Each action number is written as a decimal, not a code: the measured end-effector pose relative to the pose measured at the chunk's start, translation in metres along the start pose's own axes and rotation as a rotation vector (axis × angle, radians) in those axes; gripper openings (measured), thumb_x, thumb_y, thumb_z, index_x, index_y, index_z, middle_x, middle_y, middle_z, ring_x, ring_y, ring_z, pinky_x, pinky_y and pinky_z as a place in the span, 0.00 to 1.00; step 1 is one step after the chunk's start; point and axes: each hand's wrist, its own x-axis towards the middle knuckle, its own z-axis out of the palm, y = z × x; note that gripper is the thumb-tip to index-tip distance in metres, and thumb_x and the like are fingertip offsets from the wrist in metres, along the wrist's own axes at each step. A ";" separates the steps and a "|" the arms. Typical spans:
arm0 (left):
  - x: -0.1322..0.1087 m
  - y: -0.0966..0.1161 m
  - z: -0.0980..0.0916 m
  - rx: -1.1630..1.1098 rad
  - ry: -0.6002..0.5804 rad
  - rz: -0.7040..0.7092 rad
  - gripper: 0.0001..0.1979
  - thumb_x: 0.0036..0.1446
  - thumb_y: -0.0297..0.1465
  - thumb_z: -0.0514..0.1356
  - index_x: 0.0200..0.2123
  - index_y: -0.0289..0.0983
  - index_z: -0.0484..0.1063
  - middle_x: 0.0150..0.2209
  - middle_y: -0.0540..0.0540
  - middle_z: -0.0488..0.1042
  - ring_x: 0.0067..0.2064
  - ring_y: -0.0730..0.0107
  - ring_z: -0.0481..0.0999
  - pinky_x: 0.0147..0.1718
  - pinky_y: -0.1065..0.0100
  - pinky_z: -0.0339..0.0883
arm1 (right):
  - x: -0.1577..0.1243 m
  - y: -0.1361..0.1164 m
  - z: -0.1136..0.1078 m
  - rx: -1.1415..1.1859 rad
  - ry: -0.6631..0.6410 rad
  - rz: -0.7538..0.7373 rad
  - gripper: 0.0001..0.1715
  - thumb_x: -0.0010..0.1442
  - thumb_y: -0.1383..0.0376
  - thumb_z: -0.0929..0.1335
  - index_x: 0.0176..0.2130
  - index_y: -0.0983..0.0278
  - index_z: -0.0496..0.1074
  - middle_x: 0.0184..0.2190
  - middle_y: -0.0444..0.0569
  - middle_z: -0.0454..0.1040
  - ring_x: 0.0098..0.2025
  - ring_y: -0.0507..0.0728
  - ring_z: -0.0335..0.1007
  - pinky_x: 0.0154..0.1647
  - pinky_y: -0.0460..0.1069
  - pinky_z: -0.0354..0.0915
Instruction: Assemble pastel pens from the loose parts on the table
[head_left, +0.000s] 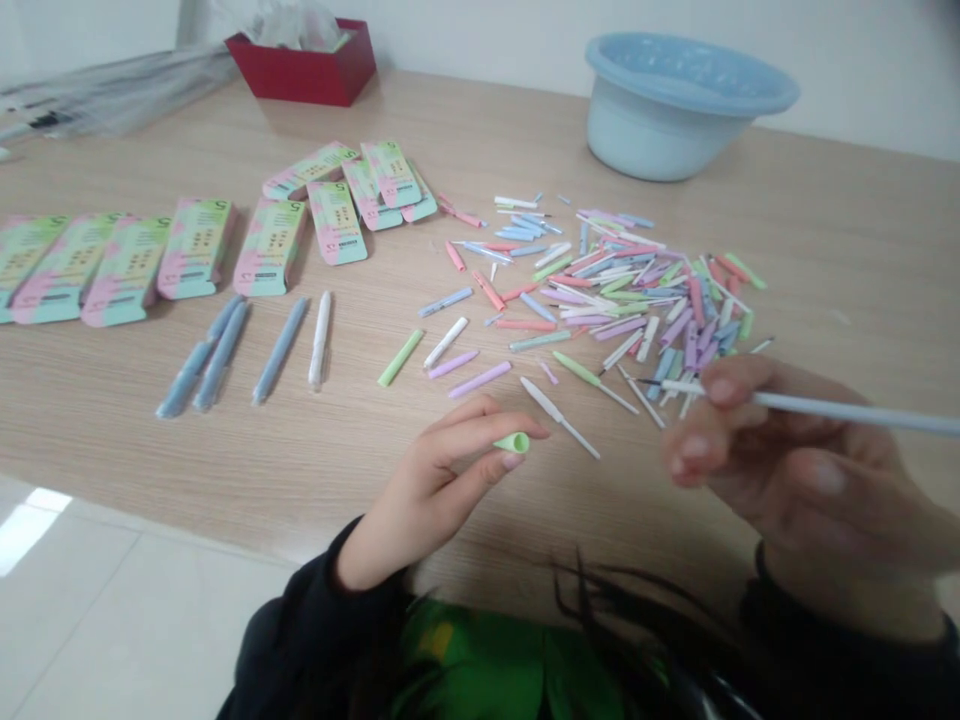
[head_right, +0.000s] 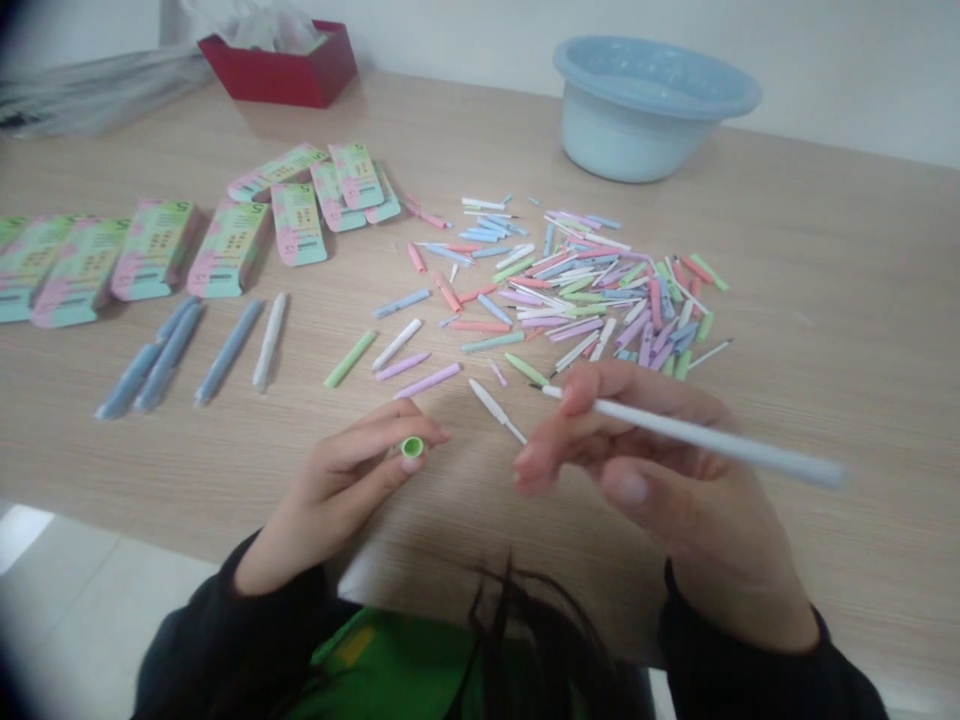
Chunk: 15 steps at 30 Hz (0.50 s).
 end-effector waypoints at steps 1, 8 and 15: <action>0.000 0.001 0.002 -0.009 -0.002 -0.007 0.12 0.69 0.27 0.60 0.51 0.42 0.80 0.42 0.48 0.78 0.43 0.70 0.76 0.46 0.69 0.68 | -0.001 0.002 0.006 0.017 0.016 -0.021 0.11 0.64 0.53 0.73 0.46 0.52 0.81 0.28 0.44 0.83 0.29 0.55 0.81 0.29 0.46 0.76; 0.001 0.006 0.008 -0.033 -0.057 -0.069 0.10 0.70 0.33 0.59 0.46 0.40 0.81 0.41 0.43 0.78 0.41 0.64 0.76 0.45 0.62 0.72 | -0.012 0.007 0.047 -0.267 0.040 -0.179 0.14 0.74 0.63 0.62 0.42 0.57 0.76 0.29 0.44 0.78 0.30 0.53 0.78 0.31 0.46 0.75; 0.001 0.005 0.008 -0.024 -0.093 -0.034 0.11 0.70 0.30 0.59 0.50 0.40 0.81 0.40 0.44 0.77 0.41 0.65 0.76 0.44 0.63 0.71 | -0.011 0.009 0.045 -0.667 0.033 -0.247 0.11 0.73 0.69 0.62 0.45 0.57 0.72 0.28 0.41 0.76 0.29 0.50 0.76 0.28 0.43 0.70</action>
